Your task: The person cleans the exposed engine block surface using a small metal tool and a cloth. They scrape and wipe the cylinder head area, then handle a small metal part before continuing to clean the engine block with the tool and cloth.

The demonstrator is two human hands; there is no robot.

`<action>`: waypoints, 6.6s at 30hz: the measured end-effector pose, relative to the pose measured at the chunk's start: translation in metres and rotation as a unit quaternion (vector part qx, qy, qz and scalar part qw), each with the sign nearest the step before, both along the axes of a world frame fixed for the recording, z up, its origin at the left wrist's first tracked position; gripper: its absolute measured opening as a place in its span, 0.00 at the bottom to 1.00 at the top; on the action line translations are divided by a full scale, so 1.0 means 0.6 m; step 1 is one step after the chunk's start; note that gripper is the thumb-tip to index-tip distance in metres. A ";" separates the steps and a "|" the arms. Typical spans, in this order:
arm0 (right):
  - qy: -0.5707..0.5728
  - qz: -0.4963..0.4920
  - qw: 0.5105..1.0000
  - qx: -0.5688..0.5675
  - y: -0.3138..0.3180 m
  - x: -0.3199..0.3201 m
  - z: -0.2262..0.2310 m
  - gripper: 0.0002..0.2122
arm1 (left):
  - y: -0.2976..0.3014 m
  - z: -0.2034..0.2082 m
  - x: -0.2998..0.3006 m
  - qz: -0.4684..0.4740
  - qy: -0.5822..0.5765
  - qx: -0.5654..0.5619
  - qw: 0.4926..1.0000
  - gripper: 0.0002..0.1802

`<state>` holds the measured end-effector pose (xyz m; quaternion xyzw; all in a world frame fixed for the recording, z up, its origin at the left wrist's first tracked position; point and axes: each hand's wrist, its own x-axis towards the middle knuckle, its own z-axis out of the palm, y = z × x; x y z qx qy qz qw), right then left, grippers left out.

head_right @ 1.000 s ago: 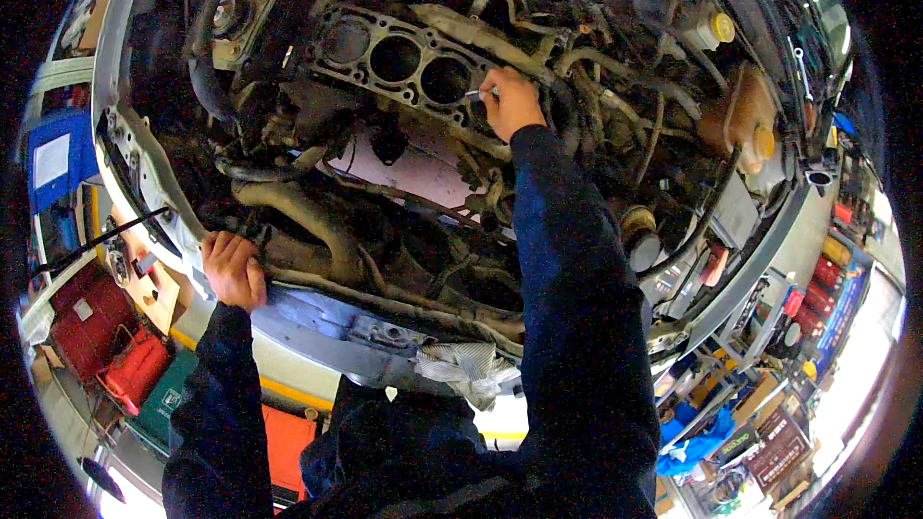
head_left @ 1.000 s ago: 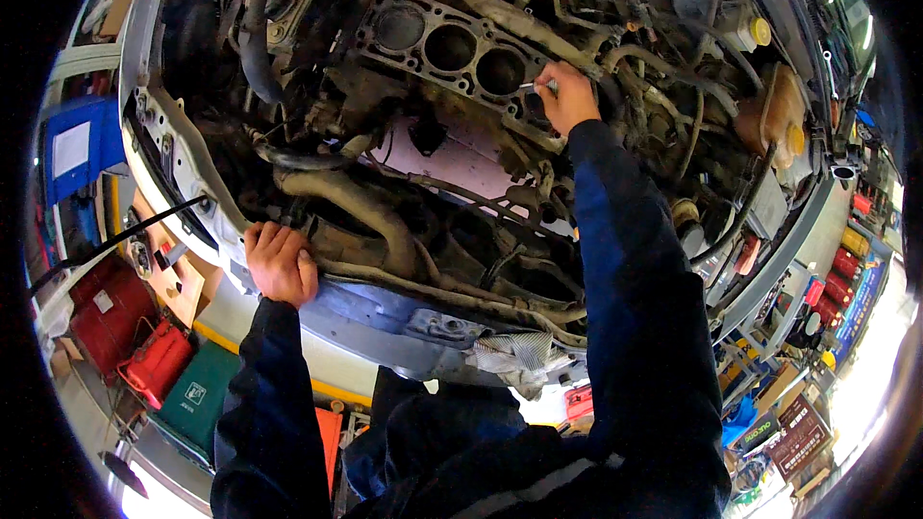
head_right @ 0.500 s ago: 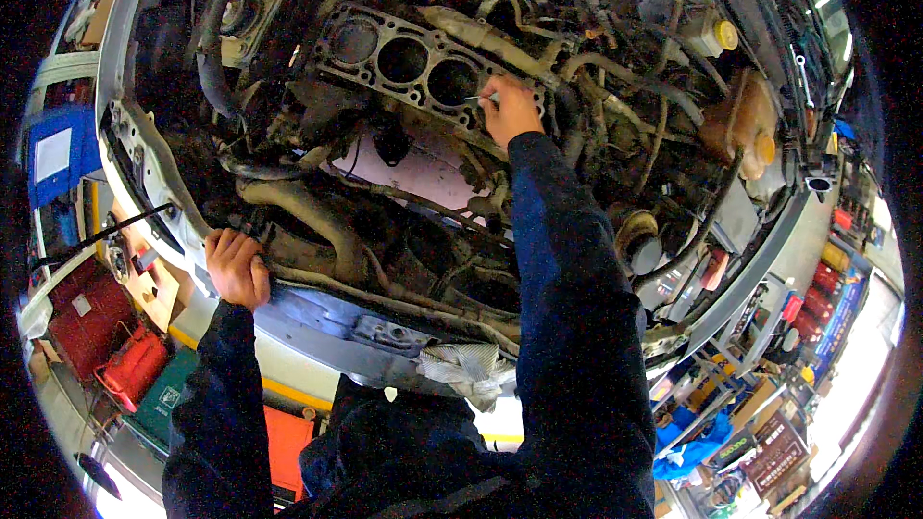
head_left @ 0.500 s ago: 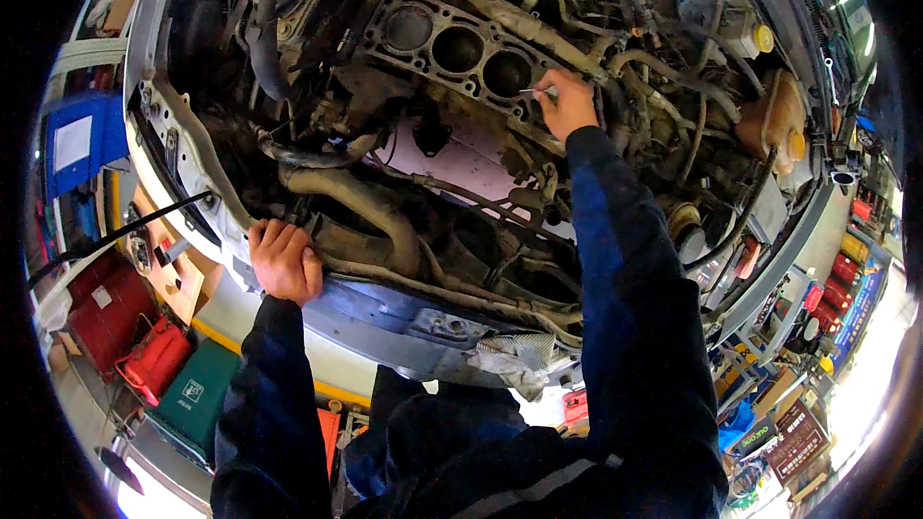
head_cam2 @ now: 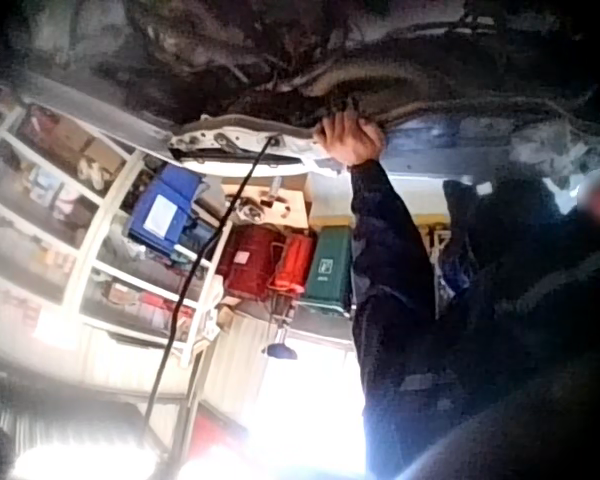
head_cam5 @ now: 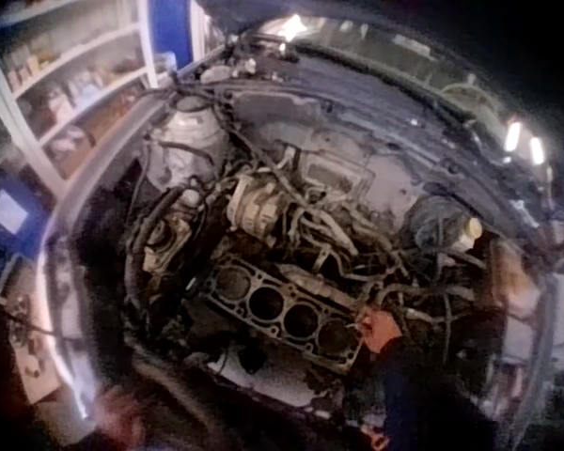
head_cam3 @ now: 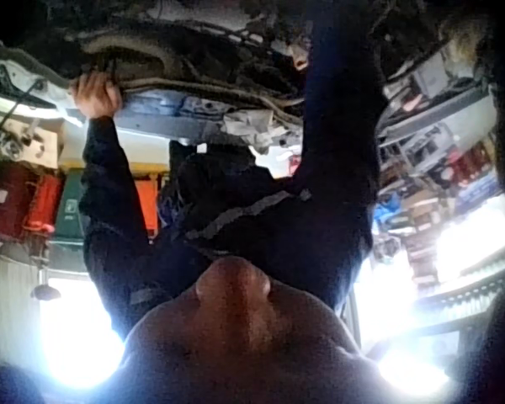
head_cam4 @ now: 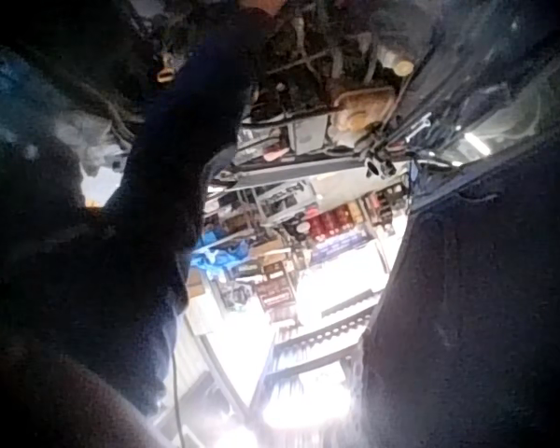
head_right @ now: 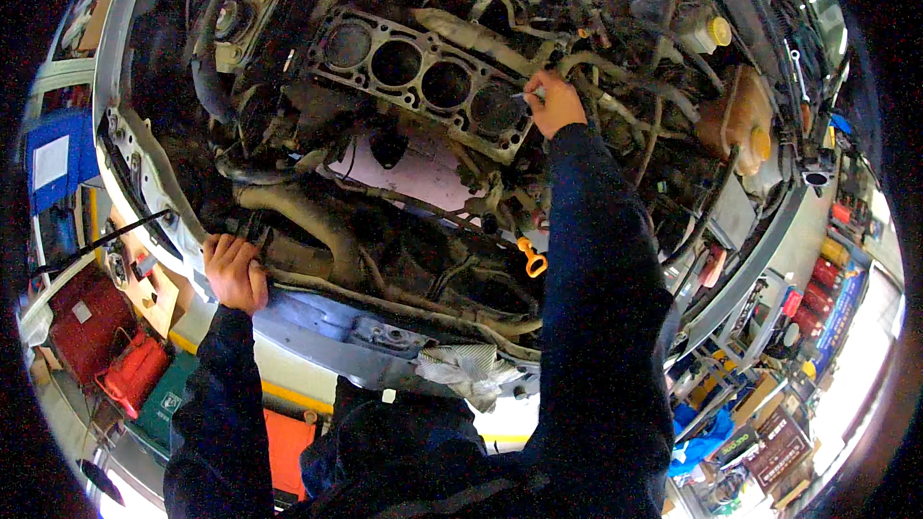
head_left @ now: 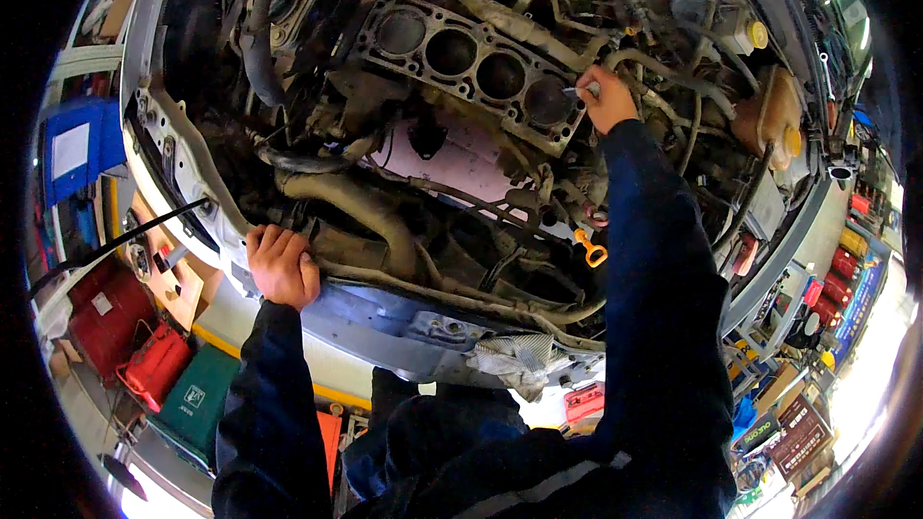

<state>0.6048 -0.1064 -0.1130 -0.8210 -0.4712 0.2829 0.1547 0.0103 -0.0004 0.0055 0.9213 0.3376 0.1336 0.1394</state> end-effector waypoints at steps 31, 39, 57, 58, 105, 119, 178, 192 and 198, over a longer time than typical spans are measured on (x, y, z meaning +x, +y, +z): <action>-0.040 -0.032 0.999 0.005 -0.061 0.028 0.001 0.06 | 0.003 0.004 0.006 -0.019 0.011 0.005 1.000 0.08; -0.043 0.022 0.998 -0.027 -0.054 0.031 0.005 0.07 | -0.001 0.000 -0.004 -0.014 0.015 -0.005 1.000 0.08; -0.042 0.029 0.998 -0.025 -0.079 0.013 0.002 0.05 | 0.000 0.001 0.003 -0.016 0.007 0.014 1.000 0.08; -0.043 0.038 0.998 -0.028 -0.082 0.011 0.000 0.05 | 0.000 0.003 0.005 -0.017 0.008 0.019 1.000 0.08; -0.033 -0.036 0.999 -0.013 -0.098 -0.084 -0.006 0.09 | -0.002 -0.001 -0.007 0.000 0.013 0.003 1.000 0.08; -0.038 -0.008 0.997 -0.061 -0.130 -0.069 0.001 0.10 | -0.002 0.001 -0.008 -0.011 0.009 0.011 1.000 0.08; 0.033 -0.075 0.993 -0.089 -0.062 -0.157 -0.031 0.13 | -0.002 0.005 -0.011 0.000 -0.001 -0.009 1.000 0.07; -0.040 0.031 0.994 -0.101 0.031 -0.247 0.000 0.11 | -0.002 -0.004 -0.015 0.004 -0.017 -0.006 1.000 0.07; -0.004 0.154 0.980 -0.126 0.032 -0.260 0.035 0.11 | -0.003 -0.005 -0.012 0.010 -0.024 0.007 1.000 0.06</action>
